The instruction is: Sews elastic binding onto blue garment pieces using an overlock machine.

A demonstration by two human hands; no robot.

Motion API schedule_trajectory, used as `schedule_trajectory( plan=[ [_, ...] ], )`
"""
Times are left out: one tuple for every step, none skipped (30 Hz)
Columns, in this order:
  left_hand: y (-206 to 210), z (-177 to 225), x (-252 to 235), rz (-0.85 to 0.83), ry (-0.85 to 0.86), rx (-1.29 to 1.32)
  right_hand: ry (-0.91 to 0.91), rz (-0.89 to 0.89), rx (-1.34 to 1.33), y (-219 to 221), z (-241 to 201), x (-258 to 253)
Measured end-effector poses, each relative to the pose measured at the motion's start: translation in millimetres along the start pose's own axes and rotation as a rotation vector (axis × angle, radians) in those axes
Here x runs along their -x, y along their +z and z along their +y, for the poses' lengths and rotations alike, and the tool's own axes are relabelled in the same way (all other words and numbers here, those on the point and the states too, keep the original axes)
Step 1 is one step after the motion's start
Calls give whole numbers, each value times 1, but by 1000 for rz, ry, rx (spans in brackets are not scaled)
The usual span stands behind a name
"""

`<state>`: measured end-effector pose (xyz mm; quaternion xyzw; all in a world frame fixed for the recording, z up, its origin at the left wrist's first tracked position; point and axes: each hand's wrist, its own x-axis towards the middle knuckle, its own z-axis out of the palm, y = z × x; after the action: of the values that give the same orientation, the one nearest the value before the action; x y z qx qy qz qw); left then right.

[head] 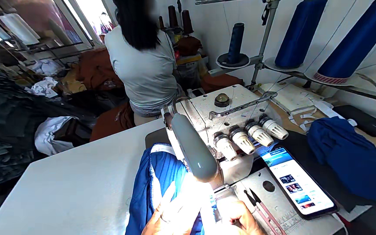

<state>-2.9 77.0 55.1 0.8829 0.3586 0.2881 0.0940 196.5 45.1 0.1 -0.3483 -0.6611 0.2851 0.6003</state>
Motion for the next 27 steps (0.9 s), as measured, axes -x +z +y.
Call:
schedule_trajectory(
  plan=[
    [1,0,0,10,-4,-2,6,5,0,0,0,1],
    [3,-1,1,21,-4,-13,7,7,5,0,0,1],
    [5,-1,1,29,-3,-26,5,8,7,-1,-1,0],
    [6,-1,1,38,0,-30,3,9,5,-1,-1,-1],
    [7,-2,1,48,6,-34,-1,8,-2,-1,0,-3],
    [8,-2,2,67,14,-48,-6,10,-11,0,-1,-4],
    [10,-3,2,83,23,-64,-6,11,-21,1,-2,-4],
    [12,-3,3,100,31,-84,1,13,-31,2,-3,-3],
    [13,-3,4,115,28,-98,9,16,-39,2,-4,-3],
    [15,-3,5,125,19,-107,18,19,-48,2,-4,-2],
    [16,-3,6,129,11,-114,28,20,-55,3,-4,-1],
    [16,-4,6,124,2,-107,42,22,-64,3,-5,-1],
    [16,-5,7,120,-5,-92,56,21,-68,4,-6,0],
    [17,-7,8,118,-8,-77,64,19,-71,4,-6,0],
    [17,-8,9,115,-13,-66,62,21,-68,5,-5,0],
    [16,-9,10,109,-16,-65,57,27,-65,5,-4,-1],
    [14,-8,9,98,-20,-76,50,33,-57,6,-4,-2],
    [12,-6,7,86,-24,-90,47,32,-51,7,-4,-2],
    [10,-3,5,70,-28,-92,50,30,-49,8,-4,-2],
    [9,-2,4,59,-26,-96,53,30,-49,8,-4,-2],
    [8,-1,3,50,-24,-106,57,26,-47,7,-5,-2],
    [8,0,3,46,-24,-110,59,23,-43,7,-5,-3],
    [7,2,2,35,-33,-103,58,20,-36,6,-5,-4],
    [7,4,2,20,-47,-97,61,24,-26,6,-6,-4],
    [6,6,2,2,-63,-93,66,29,-19,5,-7,-3],
    [6,8,3,-17,-77,-107,66,31,-11,5,-8,-3],
    [6,9,2,-36,-89,-128,68,30,-5,4,-9,-5]
  ],
)
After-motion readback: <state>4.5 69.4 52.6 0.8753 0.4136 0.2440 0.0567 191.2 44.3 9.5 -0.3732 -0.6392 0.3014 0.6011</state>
